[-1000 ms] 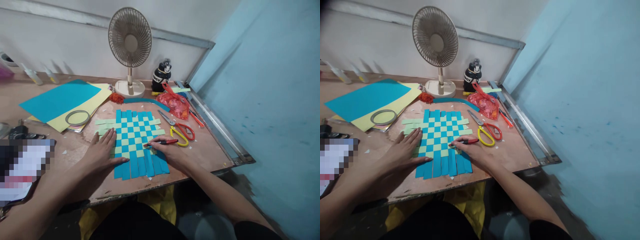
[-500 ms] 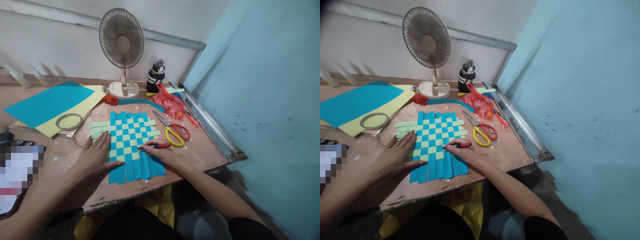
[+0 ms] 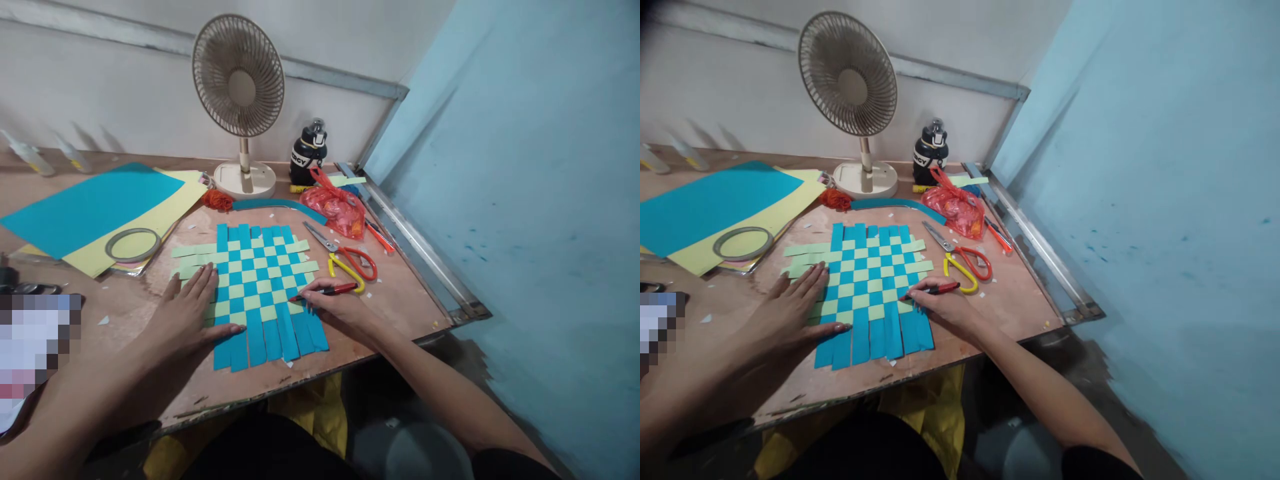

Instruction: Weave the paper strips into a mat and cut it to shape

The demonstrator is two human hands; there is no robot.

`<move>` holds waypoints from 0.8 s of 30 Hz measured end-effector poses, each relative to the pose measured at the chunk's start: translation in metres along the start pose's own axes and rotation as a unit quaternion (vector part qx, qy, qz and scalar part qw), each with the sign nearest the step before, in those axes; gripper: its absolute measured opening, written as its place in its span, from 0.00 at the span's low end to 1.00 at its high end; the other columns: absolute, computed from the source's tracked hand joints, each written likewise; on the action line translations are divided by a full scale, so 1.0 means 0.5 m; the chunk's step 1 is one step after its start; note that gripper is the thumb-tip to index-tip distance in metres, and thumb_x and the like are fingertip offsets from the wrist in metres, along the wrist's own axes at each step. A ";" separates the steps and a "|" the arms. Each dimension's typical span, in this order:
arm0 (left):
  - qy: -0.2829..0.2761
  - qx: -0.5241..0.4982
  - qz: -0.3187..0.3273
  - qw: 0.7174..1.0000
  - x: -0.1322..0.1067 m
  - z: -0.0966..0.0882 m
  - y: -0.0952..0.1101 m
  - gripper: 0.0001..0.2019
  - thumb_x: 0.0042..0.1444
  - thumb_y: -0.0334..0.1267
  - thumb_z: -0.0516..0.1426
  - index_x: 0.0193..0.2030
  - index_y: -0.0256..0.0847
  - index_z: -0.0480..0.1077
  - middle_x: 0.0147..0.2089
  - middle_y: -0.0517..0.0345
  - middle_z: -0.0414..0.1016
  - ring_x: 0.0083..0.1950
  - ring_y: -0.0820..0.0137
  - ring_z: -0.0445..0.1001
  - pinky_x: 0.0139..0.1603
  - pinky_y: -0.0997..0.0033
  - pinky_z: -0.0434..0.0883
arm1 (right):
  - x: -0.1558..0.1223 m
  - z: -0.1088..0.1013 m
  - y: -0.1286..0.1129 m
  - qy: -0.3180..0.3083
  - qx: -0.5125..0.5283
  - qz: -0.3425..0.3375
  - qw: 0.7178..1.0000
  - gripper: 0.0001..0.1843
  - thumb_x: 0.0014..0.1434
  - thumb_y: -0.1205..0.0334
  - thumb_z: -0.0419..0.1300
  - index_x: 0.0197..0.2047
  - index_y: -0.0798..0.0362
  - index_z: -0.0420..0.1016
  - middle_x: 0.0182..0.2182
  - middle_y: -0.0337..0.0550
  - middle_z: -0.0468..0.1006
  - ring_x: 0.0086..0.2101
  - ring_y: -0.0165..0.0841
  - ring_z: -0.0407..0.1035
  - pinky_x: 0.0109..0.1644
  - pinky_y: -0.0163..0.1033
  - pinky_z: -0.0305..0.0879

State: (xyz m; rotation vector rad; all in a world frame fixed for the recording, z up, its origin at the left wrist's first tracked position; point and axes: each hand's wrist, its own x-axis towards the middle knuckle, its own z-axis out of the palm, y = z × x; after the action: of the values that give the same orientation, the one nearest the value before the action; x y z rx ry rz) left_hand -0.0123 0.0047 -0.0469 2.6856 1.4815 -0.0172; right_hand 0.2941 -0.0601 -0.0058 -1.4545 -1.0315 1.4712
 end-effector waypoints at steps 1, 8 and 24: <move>0.002 -0.001 0.002 1.000 -0.001 0.001 -0.001 0.59 0.51 0.76 0.46 0.75 0.28 0.46 0.77 0.38 0.43 0.77 0.46 0.43 0.73 0.39 0.39 | 0.000 -0.002 -0.002 0.001 0.012 0.002 1.000 0.13 0.51 0.51 0.71 0.33 0.52 0.80 0.34 0.45 0.82 0.33 0.33 0.73 0.31 0.36 0.64; 0.015 -0.006 0.004 1.000 -0.001 0.002 0.001 0.58 0.51 0.76 0.46 0.75 0.27 0.47 0.76 0.37 0.44 0.77 0.45 0.44 0.74 0.39 0.38 | -0.001 -0.015 -0.023 0.004 0.077 -0.013 0.997 0.14 0.47 0.54 0.74 0.29 0.54 0.78 0.31 0.43 0.80 0.39 0.40 0.78 0.31 0.35 0.64; 0.021 0.005 0.011 1.000 -0.002 0.006 -0.002 0.58 0.52 0.77 0.45 0.75 0.26 0.47 0.76 0.38 0.44 0.77 0.47 0.44 0.75 0.43 0.34 | 0.029 -0.042 -0.058 0.034 -0.018 -0.025 0.999 0.11 0.47 0.55 0.72 0.26 0.53 0.79 0.26 0.43 0.80 0.33 0.37 0.76 0.32 0.38 0.64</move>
State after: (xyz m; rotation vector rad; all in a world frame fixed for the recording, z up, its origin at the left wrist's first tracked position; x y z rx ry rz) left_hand -0.0135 0.0043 -0.0497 2.7257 1.4671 0.0331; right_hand 0.3151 -0.0366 0.0164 -1.4838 -1.0506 1.3634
